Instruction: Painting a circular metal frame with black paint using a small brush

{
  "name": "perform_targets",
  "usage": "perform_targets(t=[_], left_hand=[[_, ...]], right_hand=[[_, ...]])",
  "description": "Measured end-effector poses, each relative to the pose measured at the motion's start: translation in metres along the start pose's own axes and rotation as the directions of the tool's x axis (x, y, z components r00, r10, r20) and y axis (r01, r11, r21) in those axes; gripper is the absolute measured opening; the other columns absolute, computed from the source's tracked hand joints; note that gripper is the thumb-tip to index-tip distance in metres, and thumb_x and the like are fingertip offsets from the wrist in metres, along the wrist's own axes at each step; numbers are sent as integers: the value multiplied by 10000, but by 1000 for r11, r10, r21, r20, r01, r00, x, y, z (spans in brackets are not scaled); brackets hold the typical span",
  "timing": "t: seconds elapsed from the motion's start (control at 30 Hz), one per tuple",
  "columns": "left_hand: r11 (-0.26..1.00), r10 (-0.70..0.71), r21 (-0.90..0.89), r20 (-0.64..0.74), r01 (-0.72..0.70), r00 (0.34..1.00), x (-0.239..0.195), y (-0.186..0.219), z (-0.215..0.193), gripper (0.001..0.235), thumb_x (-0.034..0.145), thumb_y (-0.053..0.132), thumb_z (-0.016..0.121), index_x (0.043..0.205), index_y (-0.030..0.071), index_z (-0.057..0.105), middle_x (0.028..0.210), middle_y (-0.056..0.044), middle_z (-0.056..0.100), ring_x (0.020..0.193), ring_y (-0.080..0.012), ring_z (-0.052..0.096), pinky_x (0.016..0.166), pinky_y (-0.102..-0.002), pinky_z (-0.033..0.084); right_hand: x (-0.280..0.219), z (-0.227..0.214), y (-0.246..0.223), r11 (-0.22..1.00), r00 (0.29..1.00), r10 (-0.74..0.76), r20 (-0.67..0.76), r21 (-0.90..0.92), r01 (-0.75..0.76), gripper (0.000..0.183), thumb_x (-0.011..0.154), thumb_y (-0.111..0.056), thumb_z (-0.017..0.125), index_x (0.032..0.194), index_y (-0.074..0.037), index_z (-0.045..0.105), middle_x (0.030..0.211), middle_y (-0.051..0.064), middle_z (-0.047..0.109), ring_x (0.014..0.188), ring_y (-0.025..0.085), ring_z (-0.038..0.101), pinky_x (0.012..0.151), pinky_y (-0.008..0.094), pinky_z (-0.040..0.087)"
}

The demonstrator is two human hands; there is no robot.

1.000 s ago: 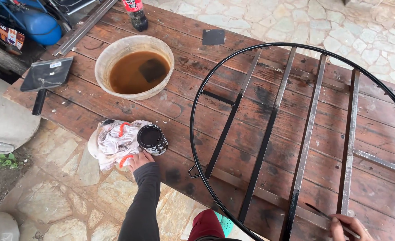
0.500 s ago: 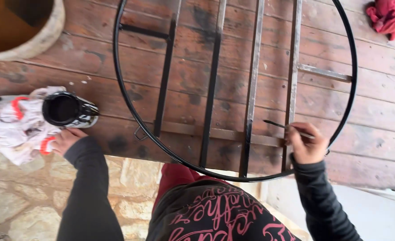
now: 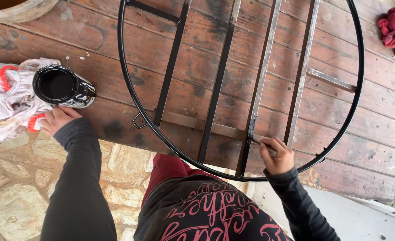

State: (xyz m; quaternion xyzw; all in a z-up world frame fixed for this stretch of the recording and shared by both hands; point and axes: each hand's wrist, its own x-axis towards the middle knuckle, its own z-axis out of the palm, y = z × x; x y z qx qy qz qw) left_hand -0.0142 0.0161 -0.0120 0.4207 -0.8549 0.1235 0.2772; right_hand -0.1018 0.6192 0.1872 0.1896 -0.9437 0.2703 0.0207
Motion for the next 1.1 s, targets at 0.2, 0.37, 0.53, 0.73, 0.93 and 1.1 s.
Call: perform_targets(t=[0.2,0.37,0.53,0.73,0.93,1.1], left_hand=[[1000,-4,6,4,4,1000,2,2,-2,278,1047,216,594,827,77,695,862,-133,673,831,-371,555,708,-507,421],[1000,0,-25,-8,0,1000,1,2,-7,290,1047,220,602,824,63,697,869,-159,676,829,-391,561,701,-526,424],[999,-21,-32,-8,21,1000,2,2,-2,315,1064,241,592,834,57,707,891,-154,684,839,-396,563,708,-522,426],[996,-54,-72,-3,54,999,2,5,-2,317,1071,225,596,821,62,701,876,-149,670,851,-391,558,742,-521,430],[997,-29,-73,-10,28,1000,1,3,-1,317,1074,214,591,828,53,708,878,-161,669,838,-396,561,757,-532,440],[1000,-4,-26,-45,3,999,1,0,3,315,1072,236,606,814,74,685,879,-128,661,834,-378,569,686,-510,437]], right_hand=[[40,-6,33,981,977,191,94,-37,-188,136,952,-209,662,940,-127,771,657,-8,752,590,99,721,621,260,586],[92,16,38,990,976,-122,-182,-98,106,86,961,-102,674,919,-66,740,876,75,729,725,209,690,663,316,550],[49,24,38,974,976,-163,-143,-183,136,119,985,-141,642,985,-56,725,875,97,704,712,223,642,619,362,542],[6,0,9,999,998,47,-40,-13,-47,104,879,-129,652,843,-131,750,819,-17,743,649,123,681,635,258,543],[87,13,38,978,977,195,88,54,-200,200,999,-167,580,969,-56,745,764,96,768,514,153,676,435,291,566],[106,32,60,989,978,-124,-168,-97,109,120,1043,-100,610,978,-29,683,877,112,689,601,157,628,510,284,563]])
